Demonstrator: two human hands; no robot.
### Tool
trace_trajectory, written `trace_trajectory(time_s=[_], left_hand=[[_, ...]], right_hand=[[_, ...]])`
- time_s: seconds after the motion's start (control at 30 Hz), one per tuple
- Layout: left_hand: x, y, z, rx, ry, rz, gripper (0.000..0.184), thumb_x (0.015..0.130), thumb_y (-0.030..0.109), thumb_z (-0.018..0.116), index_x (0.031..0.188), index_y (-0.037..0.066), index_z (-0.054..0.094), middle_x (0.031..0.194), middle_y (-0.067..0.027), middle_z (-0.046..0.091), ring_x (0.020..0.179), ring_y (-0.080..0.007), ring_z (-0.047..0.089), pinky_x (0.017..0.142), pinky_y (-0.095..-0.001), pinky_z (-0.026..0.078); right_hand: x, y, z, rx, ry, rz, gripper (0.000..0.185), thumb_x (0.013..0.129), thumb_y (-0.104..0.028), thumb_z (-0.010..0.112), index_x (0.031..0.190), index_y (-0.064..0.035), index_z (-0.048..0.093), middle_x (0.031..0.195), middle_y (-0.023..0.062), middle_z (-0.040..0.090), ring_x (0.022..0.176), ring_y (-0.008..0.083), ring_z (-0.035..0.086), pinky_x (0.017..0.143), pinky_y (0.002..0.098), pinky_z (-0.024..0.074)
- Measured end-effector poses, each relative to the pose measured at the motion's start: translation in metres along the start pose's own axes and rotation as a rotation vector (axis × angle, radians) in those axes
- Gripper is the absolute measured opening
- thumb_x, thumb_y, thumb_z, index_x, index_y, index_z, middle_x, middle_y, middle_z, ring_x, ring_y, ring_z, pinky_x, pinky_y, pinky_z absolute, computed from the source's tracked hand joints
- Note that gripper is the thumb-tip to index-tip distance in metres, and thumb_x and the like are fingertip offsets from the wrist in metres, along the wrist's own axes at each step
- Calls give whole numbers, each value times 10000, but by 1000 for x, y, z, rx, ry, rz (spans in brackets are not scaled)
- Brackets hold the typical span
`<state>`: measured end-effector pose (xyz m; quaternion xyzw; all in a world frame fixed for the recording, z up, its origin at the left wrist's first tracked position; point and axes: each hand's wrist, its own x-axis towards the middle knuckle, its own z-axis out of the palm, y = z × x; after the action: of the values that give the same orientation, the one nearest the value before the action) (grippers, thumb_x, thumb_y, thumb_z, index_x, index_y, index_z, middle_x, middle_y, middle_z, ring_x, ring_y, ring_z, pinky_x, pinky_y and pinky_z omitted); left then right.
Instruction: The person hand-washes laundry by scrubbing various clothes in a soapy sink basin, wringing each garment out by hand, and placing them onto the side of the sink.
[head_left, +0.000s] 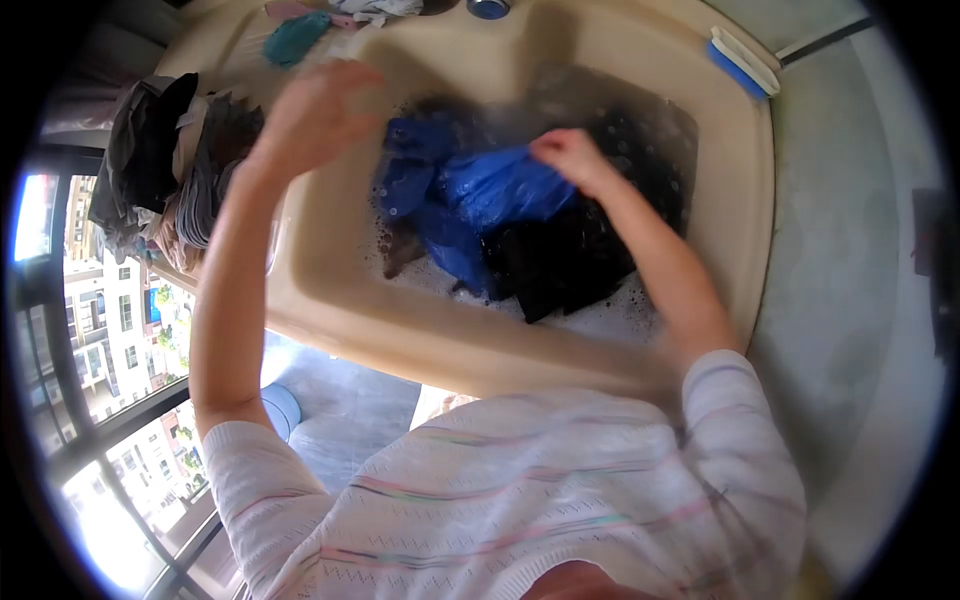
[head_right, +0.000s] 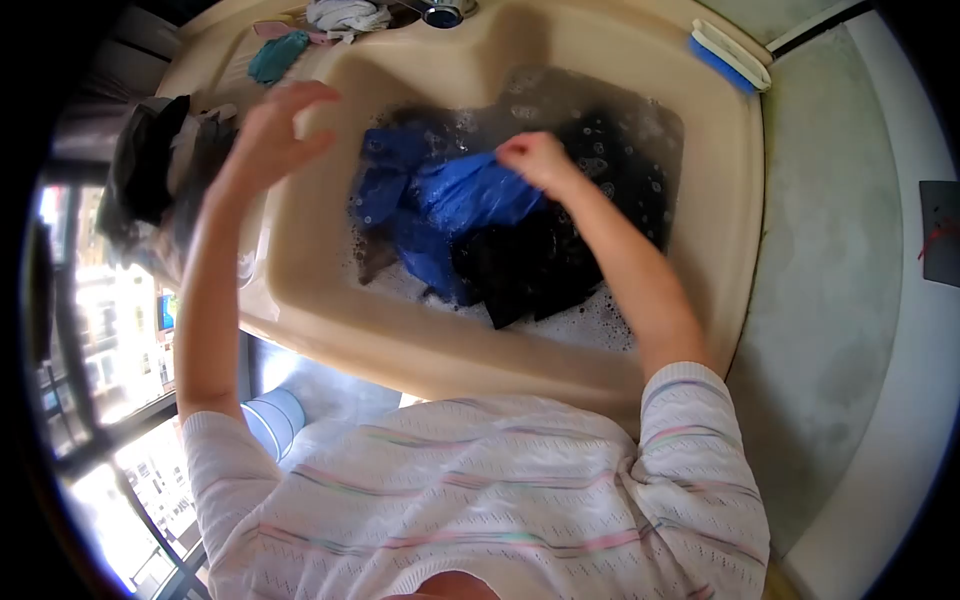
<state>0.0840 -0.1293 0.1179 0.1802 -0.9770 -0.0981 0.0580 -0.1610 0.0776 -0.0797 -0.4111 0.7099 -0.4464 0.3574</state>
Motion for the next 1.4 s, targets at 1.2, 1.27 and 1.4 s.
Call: trace_trajectory(time_s=[1.2,1.27,1.4], left_hand=[[26,36,216,-27,-594,-242,725,652,304,712,1223,-37,424,1044,-191,587,983,-267,565,861,-310,445],[20,16,223,-552,-543,-507,666,689,342,695,1199,-14,456,1047,-163,592,971,-263,566,861,-327,445],[25,31,209,-1845,-462,-894,532,768,416,626,1135,45,523,1036,-118,601,952,-253,565,865,-352,433]], right_hand=[[-8,12,7,-849,-224,9,522,765,-391,587,1175,-85,483,1058,201,537,1042,364,489,838,517,391],[2,35,-8,-747,-114,48,465,793,-381,552,1141,-76,511,1050,182,557,1012,341,522,808,494,421],[2,-3,28,-423,300,550,461,818,-465,489,964,-43,605,981,200,600,912,313,586,756,405,461]])
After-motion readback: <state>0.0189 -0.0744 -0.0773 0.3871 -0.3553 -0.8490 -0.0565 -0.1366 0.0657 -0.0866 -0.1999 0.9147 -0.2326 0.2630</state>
